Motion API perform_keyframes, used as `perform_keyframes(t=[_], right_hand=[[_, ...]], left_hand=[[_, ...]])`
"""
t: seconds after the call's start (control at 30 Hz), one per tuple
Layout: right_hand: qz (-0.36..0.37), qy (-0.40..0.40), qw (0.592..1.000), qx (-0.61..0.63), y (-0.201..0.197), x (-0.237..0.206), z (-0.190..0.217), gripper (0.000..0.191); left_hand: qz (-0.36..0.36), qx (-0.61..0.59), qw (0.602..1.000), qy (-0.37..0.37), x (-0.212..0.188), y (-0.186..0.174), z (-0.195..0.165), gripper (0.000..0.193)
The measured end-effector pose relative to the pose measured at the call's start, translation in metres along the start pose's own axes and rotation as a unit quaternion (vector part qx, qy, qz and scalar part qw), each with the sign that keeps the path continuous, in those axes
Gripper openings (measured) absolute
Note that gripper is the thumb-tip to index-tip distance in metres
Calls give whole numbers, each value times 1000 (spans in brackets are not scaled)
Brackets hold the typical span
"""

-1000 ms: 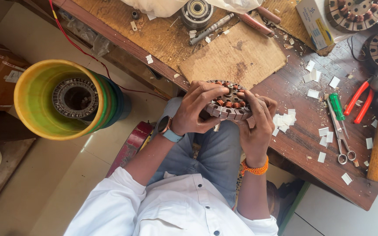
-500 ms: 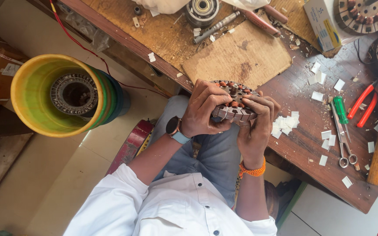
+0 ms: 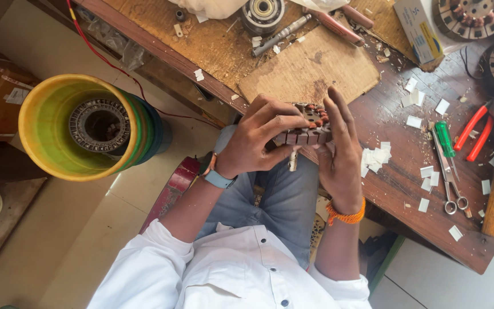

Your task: The person inserts small white insulating pieces into slots on a cylindrical motor stator and uses a green screwdriver to press them in. The person repeats this process for multiple slots on the stator.

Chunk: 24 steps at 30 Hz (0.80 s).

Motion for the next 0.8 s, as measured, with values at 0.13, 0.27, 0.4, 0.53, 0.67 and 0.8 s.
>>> perform_keyframes(t=[0.13,0.27,0.4,0.53,0.67,0.8], right_hand=[[30,-48,998,-23,-9,7,10,61],[58,-11,998,-5,-13,7,8,63],[66,-6,998,-7,-22,5,12,64],[60,-51,997,-21,-36,0,24,66],[30,-44,999,9,-49,-8,26,68],[-5,-45,999,19,-58,-16,29,65]], left_hand=[[12,51,998,-40,10,0,-9,47],[11,66,994,-86,17,-2,-27,44],[40,68,991,-111,27,4,-42,42],[57,88,989,-100,36,8,-61,40],[55,76,987,-130,42,8,-70,39],[68,47,993,-84,46,-1,-87,45]])
Point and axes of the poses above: each hand's wrist, its own x-axis towards the middle knuckle, its own y-axis out of the palm, z = x × y, the point moved 10 cm from there along x, towards the middle knuckle, and after that the axes turned 14 degrees about z, right-handed, at the moved point
